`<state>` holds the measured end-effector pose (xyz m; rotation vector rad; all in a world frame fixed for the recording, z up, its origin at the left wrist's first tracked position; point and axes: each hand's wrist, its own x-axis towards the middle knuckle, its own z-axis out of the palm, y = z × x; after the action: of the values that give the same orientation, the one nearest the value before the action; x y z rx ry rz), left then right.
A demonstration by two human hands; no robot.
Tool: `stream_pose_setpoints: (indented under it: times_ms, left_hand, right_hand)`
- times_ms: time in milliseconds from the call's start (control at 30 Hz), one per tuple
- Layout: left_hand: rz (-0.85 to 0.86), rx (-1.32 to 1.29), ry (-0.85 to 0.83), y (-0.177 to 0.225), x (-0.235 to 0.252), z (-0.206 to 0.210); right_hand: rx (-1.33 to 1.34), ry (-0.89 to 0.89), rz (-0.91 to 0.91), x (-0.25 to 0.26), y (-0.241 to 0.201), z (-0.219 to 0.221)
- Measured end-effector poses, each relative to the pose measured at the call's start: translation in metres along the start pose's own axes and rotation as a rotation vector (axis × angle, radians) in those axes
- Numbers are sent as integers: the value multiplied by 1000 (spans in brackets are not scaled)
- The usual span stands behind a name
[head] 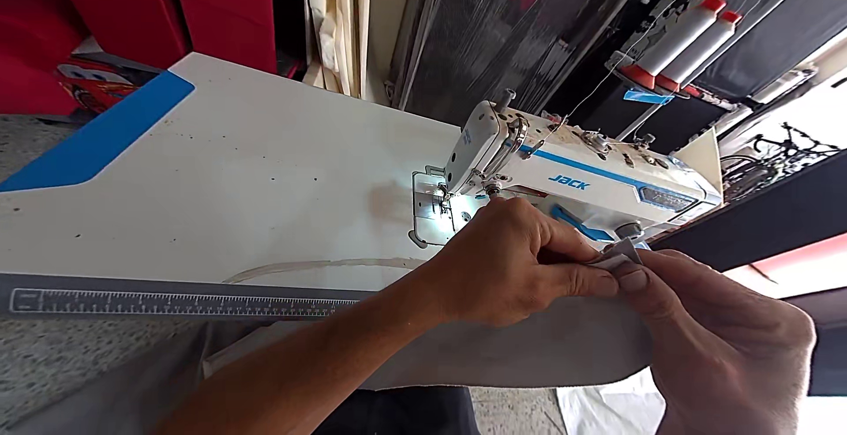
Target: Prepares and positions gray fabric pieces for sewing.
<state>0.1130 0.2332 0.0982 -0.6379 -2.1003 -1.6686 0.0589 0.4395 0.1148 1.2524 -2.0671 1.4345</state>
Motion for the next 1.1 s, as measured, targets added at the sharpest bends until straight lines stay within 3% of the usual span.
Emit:
stream_pose_setpoints:
  times_ms: [200,667,900,1100]
  left_hand:
    - [-73,-25,-89,-6,-7,-9]
    - [-293,-48,-114,-69,-82,-30]
    - [-314,-73,-204,-86,-71,-57]
    - [-316,-237,-213,-104,-78,-52]
  right_hand:
    - [-6,66,-53,1,1,4]
    - [-30,128,16,6,16,-3]
    - [-158,-3,57,32,25,-6]
    - [-405,-79,28,53,22,1]
